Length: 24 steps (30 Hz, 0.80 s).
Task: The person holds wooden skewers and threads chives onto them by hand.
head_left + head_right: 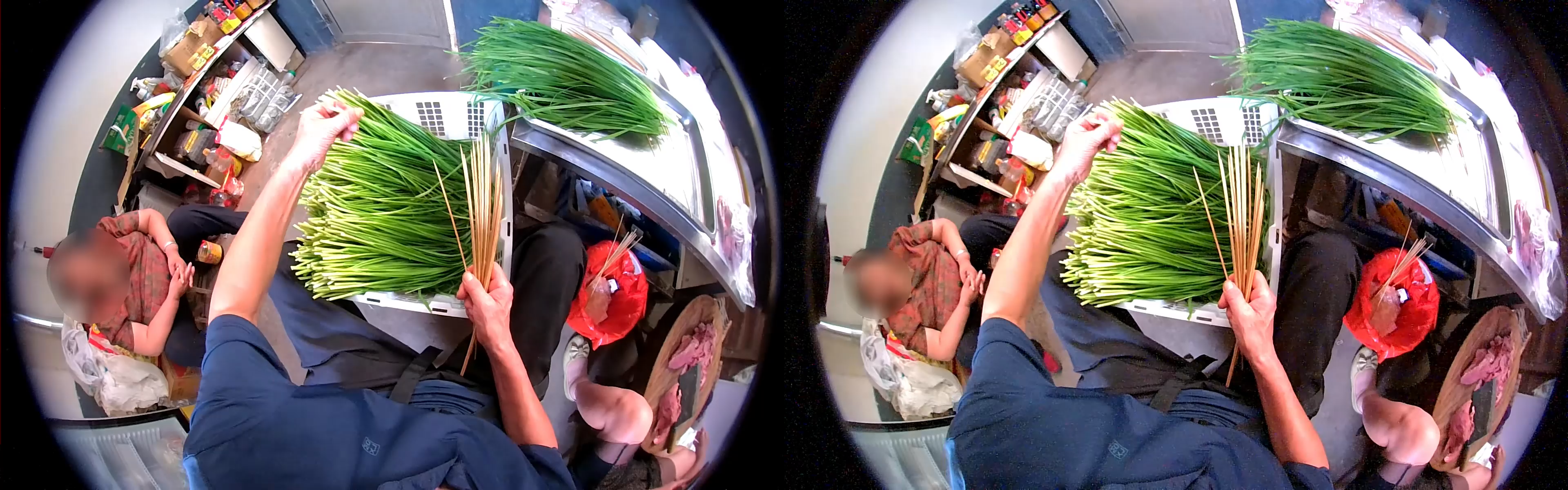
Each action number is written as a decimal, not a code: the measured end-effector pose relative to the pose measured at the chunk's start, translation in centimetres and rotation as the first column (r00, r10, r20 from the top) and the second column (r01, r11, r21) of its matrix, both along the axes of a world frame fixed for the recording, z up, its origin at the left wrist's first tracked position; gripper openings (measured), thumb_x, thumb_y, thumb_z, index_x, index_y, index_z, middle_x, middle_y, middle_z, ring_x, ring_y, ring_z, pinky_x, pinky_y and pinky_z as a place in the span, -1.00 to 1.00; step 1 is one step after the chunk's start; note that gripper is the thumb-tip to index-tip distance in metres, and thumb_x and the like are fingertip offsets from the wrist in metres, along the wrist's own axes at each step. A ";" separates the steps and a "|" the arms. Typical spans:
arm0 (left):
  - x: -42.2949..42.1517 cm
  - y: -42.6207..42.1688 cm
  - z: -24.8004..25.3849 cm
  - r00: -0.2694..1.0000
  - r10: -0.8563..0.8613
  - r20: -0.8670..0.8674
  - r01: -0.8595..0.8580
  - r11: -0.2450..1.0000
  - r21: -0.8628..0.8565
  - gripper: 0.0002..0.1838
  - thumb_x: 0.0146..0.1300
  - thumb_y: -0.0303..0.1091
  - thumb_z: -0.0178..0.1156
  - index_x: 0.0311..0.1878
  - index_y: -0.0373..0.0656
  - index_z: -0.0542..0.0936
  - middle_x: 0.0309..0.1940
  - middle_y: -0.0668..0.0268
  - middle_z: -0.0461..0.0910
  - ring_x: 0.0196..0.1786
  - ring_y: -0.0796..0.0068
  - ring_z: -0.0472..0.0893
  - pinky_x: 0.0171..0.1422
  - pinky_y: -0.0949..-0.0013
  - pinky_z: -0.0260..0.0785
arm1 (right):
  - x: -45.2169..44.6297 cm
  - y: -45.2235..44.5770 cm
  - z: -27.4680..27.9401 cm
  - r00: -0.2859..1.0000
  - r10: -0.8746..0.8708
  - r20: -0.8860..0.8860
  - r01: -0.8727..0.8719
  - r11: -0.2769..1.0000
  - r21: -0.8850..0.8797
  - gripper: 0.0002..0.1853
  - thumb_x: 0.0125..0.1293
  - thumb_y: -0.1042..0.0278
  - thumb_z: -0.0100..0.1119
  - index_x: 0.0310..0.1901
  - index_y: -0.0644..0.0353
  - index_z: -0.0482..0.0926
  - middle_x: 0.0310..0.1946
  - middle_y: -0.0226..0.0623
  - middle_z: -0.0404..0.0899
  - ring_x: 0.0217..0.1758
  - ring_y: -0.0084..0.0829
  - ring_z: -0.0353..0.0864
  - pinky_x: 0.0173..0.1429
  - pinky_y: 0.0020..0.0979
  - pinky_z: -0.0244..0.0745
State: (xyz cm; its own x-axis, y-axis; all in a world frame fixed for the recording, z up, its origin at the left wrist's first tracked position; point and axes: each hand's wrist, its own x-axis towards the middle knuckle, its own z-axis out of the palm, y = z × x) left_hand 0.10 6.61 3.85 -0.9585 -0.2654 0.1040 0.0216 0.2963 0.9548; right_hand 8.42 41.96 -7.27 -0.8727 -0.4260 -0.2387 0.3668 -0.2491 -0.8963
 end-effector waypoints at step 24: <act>1.4 9.6 -2.6 0.980 -0.189 0.059 0.156 0.921 0.358 -0.81 0.31 -0.51 0.11 -0.04 -0.25 0.58 -0.39 0.35 0.57 -0.47 0.63 0.45 -0.37 0.57 0.33 | 0.7 0.5 0.1 0.998 -0.013 -0.067 0.009 0.998 -0.057 -0.87 0.34 0.36 0.14 -0.22 0.20 0.44 -0.62 -0.43 0.46 -0.72 -0.75 0.20 -0.64 -0.67 0.09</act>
